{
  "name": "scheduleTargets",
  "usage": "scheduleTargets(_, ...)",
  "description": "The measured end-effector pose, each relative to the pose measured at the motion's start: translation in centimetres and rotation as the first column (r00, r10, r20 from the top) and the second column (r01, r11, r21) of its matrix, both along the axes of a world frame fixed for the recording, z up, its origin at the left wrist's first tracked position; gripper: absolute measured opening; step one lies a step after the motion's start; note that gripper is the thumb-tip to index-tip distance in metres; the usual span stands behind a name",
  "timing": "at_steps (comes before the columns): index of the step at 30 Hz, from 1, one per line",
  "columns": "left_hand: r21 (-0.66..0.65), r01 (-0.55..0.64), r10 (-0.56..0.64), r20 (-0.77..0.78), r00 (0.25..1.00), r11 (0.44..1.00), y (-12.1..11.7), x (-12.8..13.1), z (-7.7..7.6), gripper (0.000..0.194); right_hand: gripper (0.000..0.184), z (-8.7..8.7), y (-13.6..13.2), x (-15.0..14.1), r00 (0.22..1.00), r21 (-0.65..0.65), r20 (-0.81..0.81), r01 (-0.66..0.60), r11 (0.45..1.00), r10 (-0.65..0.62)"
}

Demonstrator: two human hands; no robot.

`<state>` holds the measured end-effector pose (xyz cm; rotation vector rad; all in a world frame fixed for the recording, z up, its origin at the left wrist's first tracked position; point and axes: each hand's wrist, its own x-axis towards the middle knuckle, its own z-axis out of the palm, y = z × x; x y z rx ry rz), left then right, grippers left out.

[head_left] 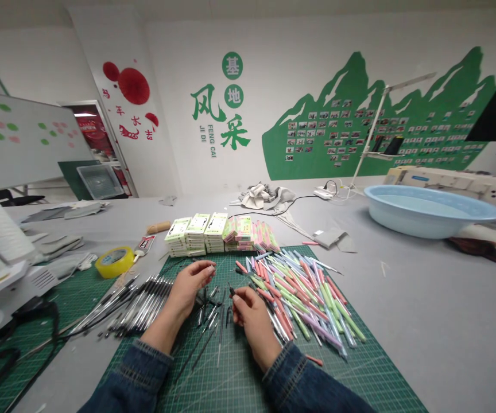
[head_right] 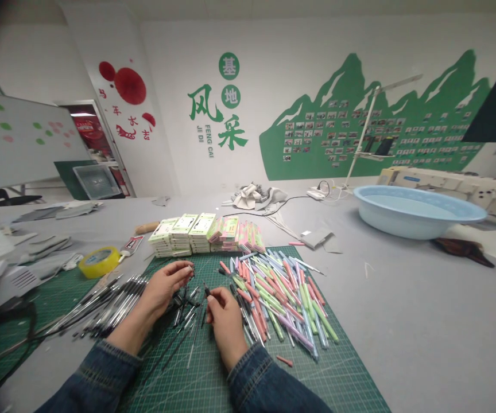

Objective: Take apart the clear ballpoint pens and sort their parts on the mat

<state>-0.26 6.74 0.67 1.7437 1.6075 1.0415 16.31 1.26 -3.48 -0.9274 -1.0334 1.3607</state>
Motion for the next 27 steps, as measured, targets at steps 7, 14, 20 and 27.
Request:
scheduleTargets(7, -0.166, 0.122, 0.047, 0.756, 0.653, 0.978, -3.6, 2.1, -0.5, 0.029, 0.017, -0.9, 0.1, -0.4, 0.995, 0.071, 0.099, -0.031, 0.997, 0.024)
scheduleTargets(14, -0.19, 0.16, 0.02, 0.701, 0.713, 0.969, -4.0, 2.1, -0.9, 0.025, 0.014, -0.7, -0.1, -0.3, 0.989, 0.098, 0.145, -0.049, 0.994, 0.035)
scheduleTargets(20, -0.182, 0.192, -0.01, 0.701, 0.713, 0.964, -4.5, 2.0, -1.4, 0.025, 0.027, -0.2, -0.3, -0.3, 0.999, 0.012, 0.046, -0.015, 1.0, 0.015)
scheduleTargets(27, -0.162, 0.313, -0.062, 0.799, 0.598, 0.936, -4.7, 2.0, -1.0, 0.02, 0.033, 0.6, -0.9, -0.5, 0.957, -0.108, -0.137, -0.271, 0.956, 0.256)
